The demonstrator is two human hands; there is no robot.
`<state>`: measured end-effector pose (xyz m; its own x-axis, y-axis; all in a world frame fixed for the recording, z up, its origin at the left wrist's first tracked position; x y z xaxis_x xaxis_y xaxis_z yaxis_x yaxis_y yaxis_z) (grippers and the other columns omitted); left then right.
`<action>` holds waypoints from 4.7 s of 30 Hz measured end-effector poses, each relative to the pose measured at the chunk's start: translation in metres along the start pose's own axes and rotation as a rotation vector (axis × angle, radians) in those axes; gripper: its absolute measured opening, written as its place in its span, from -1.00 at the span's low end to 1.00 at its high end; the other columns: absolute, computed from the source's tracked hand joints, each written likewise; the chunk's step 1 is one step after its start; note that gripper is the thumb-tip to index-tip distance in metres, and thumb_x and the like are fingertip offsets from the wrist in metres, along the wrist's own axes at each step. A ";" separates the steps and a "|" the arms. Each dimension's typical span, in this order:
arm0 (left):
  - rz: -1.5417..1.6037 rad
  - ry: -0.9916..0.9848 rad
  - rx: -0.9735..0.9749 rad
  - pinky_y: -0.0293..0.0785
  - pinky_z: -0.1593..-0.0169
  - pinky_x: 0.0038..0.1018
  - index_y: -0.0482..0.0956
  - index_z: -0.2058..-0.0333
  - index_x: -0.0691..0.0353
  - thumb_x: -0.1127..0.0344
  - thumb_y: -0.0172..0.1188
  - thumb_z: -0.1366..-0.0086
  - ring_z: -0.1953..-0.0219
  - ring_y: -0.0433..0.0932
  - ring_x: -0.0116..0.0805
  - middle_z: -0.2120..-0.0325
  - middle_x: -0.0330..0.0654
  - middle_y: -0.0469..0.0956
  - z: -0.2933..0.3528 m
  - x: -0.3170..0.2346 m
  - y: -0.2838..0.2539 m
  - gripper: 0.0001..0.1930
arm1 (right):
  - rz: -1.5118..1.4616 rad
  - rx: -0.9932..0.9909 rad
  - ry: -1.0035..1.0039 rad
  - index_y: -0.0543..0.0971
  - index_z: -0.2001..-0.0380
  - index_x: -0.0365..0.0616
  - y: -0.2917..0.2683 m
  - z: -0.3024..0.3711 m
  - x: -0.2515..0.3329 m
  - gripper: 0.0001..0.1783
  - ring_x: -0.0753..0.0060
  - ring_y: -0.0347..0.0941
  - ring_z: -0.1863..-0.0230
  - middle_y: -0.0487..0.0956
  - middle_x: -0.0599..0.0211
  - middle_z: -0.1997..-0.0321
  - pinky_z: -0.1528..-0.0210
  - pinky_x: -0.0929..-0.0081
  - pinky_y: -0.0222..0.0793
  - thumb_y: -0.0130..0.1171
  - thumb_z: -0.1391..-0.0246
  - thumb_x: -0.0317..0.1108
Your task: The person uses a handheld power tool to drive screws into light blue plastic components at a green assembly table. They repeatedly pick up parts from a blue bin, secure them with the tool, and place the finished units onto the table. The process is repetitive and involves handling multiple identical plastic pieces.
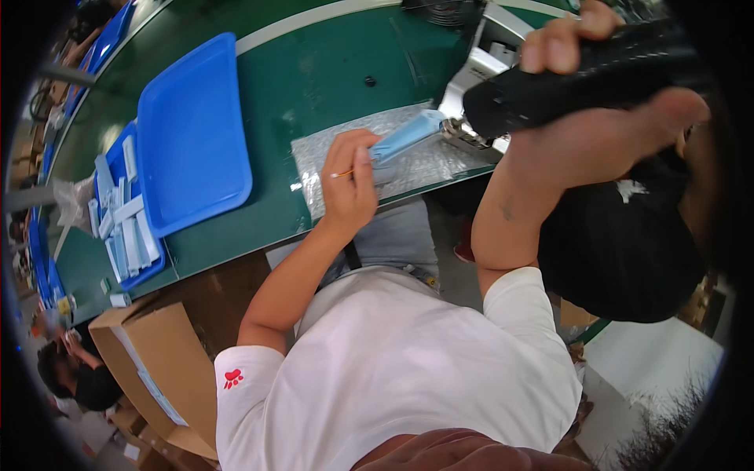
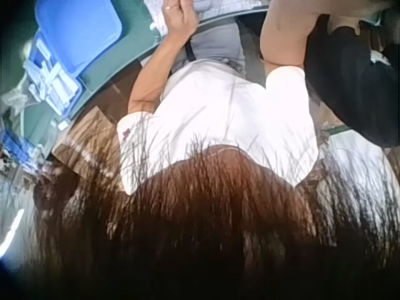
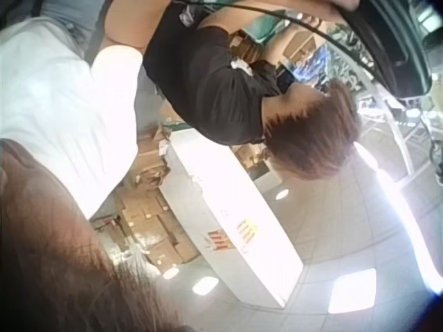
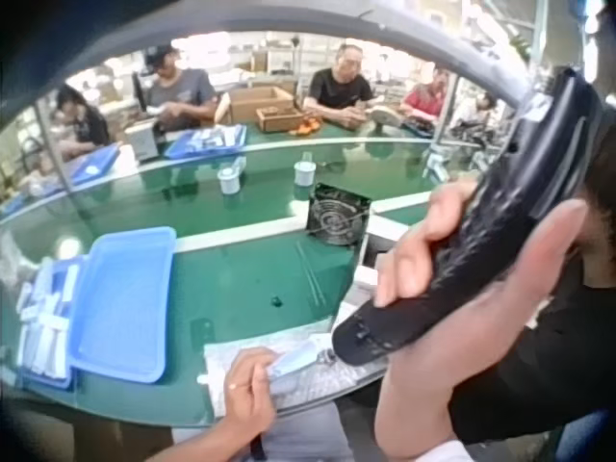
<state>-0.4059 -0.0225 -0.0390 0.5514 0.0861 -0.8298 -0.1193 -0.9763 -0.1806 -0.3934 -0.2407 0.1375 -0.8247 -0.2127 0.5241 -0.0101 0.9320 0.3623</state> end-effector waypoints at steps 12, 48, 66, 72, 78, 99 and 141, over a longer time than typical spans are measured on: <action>0.011 -0.027 -0.028 0.45 0.02 -0.37 0.61 0.15 0.44 0.36 -0.15 -0.51 0.14 0.56 -0.15 0.20 0.05 0.57 0.002 0.002 0.003 -0.66 | 0.709 -0.114 -0.455 0.34 -0.18 -0.13 0.019 -0.018 0.021 -0.61 0.55 0.38 0.64 0.50 0.30 0.43 0.59 0.61 0.34 0.01 -0.43 -0.17; 0.028 0.072 -0.054 0.41 -0.06 -0.17 0.56 0.17 0.37 0.38 -0.18 -0.48 0.12 0.50 0.01 0.20 0.07 0.56 0.010 0.012 -0.001 -0.71 | -0.143 -0.105 0.096 0.39 0.06 -0.30 -0.025 0.042 -0.001 -0.16 0.41 0.31 0.41 0.35 0.17 0.24 0.39 0.44 0.26 0.19 0.00 0.34; 0.016 -0.086 -0.059 0.40 -0.08 -0.23 0.54 0.13 0.37 0.37 -0.18 -0.50 0.11 0.49 0.00 0.16 0.07 0.52 0.011 0.010 0.002 -0.71 | -0.478 0.139 0.421 0.36 0.07 -0.40 -0.038 0.001 0.031 -0.54 0.35 0.41 0.42 0.44 0.09 0.23 0.29 0.42 0.39 0.09 -0.20 -0.16; 0.008 -0.135 0.021 0.36 -0.13 -0.34 0.55 0.15 0.42 0.32 -0.28 -0.55 0.05 0.51 -0.16 0.14 0.04 0.55 0.002 0.005 0.002 -0.61 | 0.618 -0.169 -0.097 0.40 0.15 -0.44 -0.002 -0.013 0.040 -0.53 0.20 0.41 0.48 0.52 0.01 0.27 0.47 0.27 0.34 0.04 -0.33 -0.10; 0.001 -0.062 0.061 0.35 -0.13 -0.39 0.53 0.13 0.47 0.30 -0.27 -0.55 0.03 0.50 -0.23 0.11 0.01 0.55 0.004 0.004 0.003 -0.60 | 0.683 -0.068 -0.383 0.39 -0.07 -0.18 -0.003 -0.038 0.040 -0.68 0.56 0.40 0.66 0.52 0.31 0.48 0.63 0.61 0.34 0.08 -0.40 -0.22; 0.013 0.004 0.025 0.43 -0.01 -0.28 0.60 0.18 0.35 0.44 -0.12 -0.45 0.12 0.53 -0.04 0.21 0.01 0.59 0.005 0.004 0.001 -0.73 | 0.091 -0.146 0.341 0.44 0.18 -0.32 -0.008 -0.009 0.024 -0.01 0.27 0.37 0.40 0.49 0.08 0.23 0.32 0.29 0.35 -0.10 -0.04 0.60; -0.097 0.034 0.202 0.44 -0.01 -0.28 0.60 0.16 0.37 0.40 -0.17 -0.51 0.10 0.54 -0.02 0.17 0.04 0.55 -0.009 -0.015 -0.011 -0.69 | 0.069 -0.229 0.240 0.37 0.07 -0.15 0.012 0.007 0.017 -0.09 0.39 0.41 0.49 0.47 0.23 0.28 0.43 0.40 0.39 0.09 -0.01 0.56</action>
<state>-0.4052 -0.0152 -0.0198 0.5956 0.1672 -0.7857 -0.2253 -0.9041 -0.3631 -0.4114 -0.2315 0.1452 -0.6621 -0.2398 0.7100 0.1907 0.8623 0.4691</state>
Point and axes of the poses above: each hand's wrist, its own z-axis away from the middle knuckle, its own y-axis out of the palm, x = y × z, the point moved 1 cm from there along -z, towards the middle knuckle
